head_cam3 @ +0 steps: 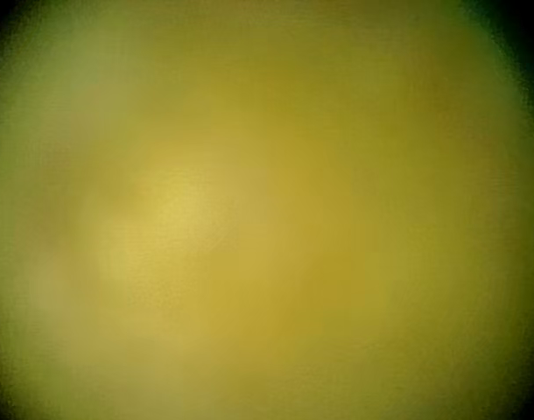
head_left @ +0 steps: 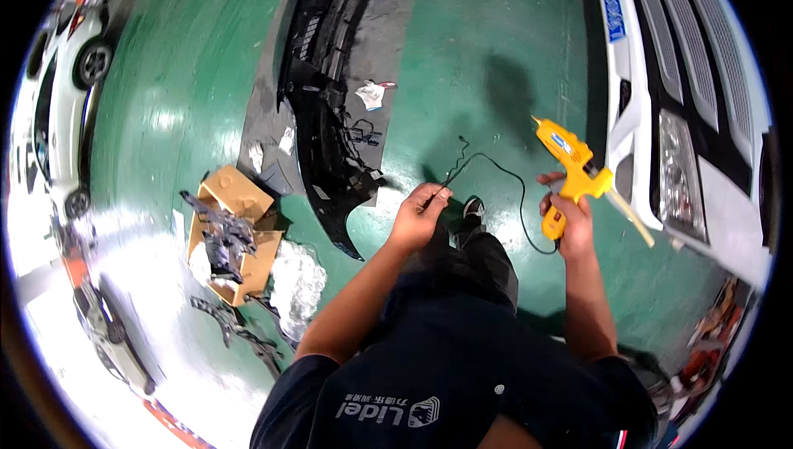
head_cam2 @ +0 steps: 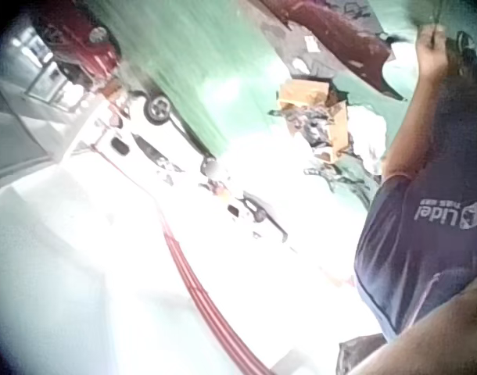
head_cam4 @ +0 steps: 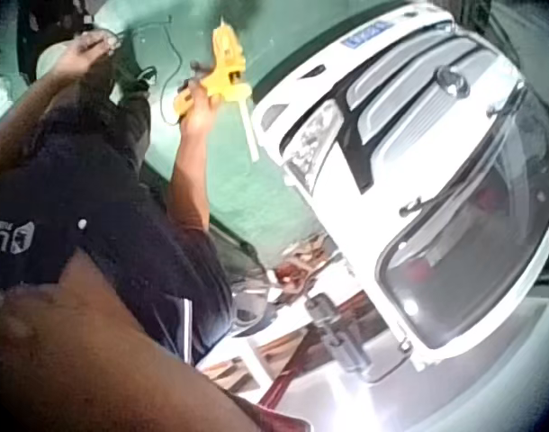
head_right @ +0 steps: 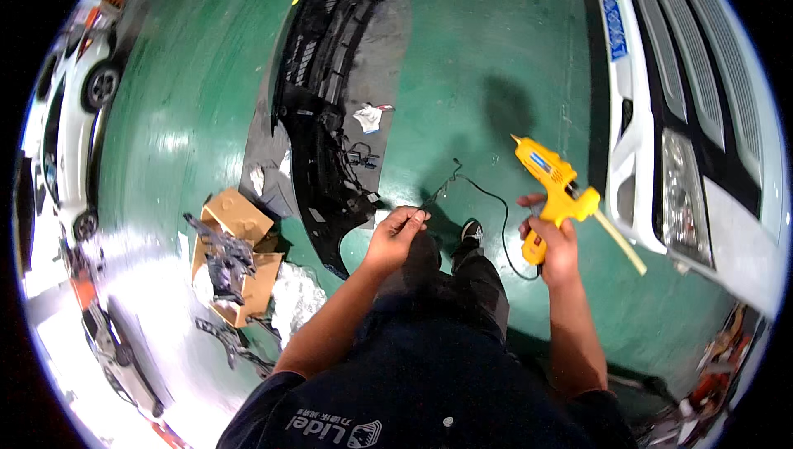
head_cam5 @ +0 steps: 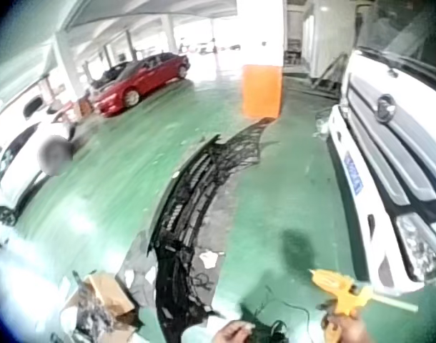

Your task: The person sits on the floor and uses a yellow hot glue gun to apply adhesive to a broken plastic clip on a black car bumper. They then press the clip into place and hold it with their hands to secure the bond.

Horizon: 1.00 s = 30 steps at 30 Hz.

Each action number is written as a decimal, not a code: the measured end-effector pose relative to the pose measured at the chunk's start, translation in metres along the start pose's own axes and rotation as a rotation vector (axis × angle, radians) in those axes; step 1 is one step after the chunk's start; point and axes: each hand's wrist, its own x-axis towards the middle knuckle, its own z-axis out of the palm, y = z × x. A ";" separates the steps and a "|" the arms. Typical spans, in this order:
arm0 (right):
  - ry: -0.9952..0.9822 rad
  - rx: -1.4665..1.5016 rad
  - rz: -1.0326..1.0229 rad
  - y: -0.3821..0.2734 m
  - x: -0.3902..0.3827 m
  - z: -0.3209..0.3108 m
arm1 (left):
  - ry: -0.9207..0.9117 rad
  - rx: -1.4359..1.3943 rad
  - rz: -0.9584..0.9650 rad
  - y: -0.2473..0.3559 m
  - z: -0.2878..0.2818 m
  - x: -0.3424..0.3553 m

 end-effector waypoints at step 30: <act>-0.856 -0.871 0.471 0.247 0.531 0.293 | 0.587 -0.805 -0.421 -0.185 -0.025 0.303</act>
